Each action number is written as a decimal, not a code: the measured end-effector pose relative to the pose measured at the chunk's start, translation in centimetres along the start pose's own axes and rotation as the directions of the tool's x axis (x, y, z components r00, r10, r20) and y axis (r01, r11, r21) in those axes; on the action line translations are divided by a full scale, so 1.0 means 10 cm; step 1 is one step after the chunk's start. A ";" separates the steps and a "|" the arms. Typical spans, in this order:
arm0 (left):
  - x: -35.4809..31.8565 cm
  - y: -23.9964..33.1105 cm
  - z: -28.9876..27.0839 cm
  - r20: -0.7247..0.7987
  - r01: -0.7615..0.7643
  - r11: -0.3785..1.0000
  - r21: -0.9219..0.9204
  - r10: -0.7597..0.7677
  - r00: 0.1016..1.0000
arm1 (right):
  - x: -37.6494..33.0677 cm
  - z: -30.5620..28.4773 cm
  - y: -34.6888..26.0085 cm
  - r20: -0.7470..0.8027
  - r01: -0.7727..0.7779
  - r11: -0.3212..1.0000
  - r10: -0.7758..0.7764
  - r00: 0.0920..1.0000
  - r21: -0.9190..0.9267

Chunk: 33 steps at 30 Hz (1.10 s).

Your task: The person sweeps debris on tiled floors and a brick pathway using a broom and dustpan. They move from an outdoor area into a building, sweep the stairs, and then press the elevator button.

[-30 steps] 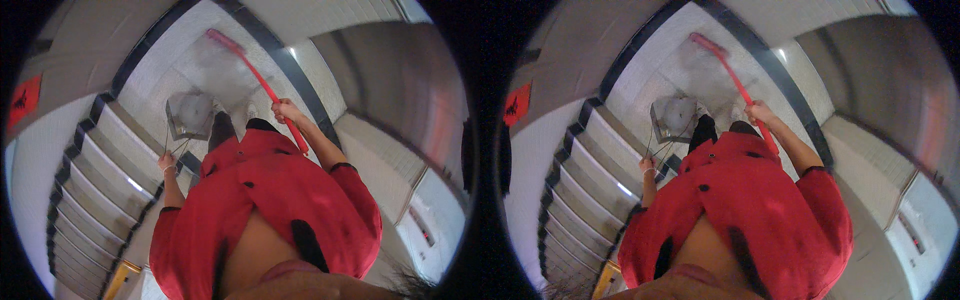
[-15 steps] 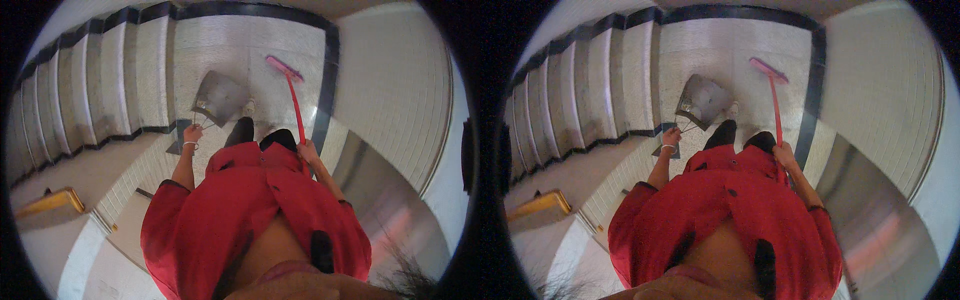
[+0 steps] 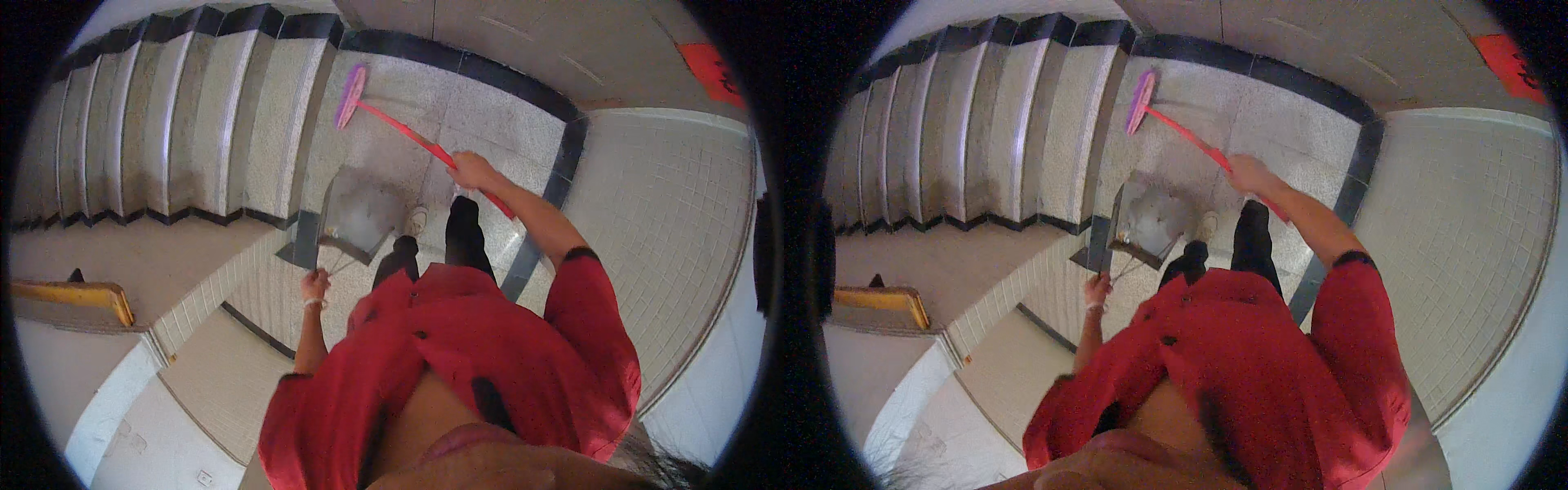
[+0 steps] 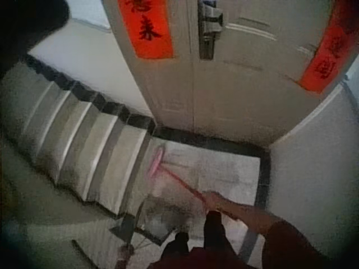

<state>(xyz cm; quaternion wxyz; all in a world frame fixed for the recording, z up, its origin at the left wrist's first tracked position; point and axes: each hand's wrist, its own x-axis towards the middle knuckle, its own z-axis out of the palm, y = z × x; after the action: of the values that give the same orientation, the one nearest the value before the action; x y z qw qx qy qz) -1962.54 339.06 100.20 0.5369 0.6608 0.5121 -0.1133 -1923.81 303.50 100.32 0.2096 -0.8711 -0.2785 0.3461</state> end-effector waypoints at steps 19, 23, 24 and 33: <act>0.15 1.00 0.53 -0.102 0.103 0.994 -0.034 -0.106 0.989 | -0.75 -0.35 2.01 -0.106 -0.321 0.932 0.341 0.934 0.169; 0.22 1.13 0.61 -0.064 0.066 0.994 -0.086 -0.071 0.995 | -1.93 -0.40 1.69 -0.077 -0.349 0.828 0.422 0.904 0.439; 0.20 1.19 0.62 -0.072 0.072 0.994 -0.082 -0.078 0.994 | -2.14 -0.46 1.61 -0.066 -0.356 0.793 0.442 0.894 0.495; -0.04 1.68 0.48 -0.131 0.076 0.994 -0.076 -0.086 0.988 | -2.02 -0.78 1.72 -0.123 -0.240 0.927 0.285 0.951 0.289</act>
<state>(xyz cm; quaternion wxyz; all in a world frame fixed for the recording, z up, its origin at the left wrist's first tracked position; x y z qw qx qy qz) -1947.46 336.59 108.56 0.5191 0.6262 0.5773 -0.0721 -1924.62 276.42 105.81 0.3001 -0.8890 -0.0913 0.3336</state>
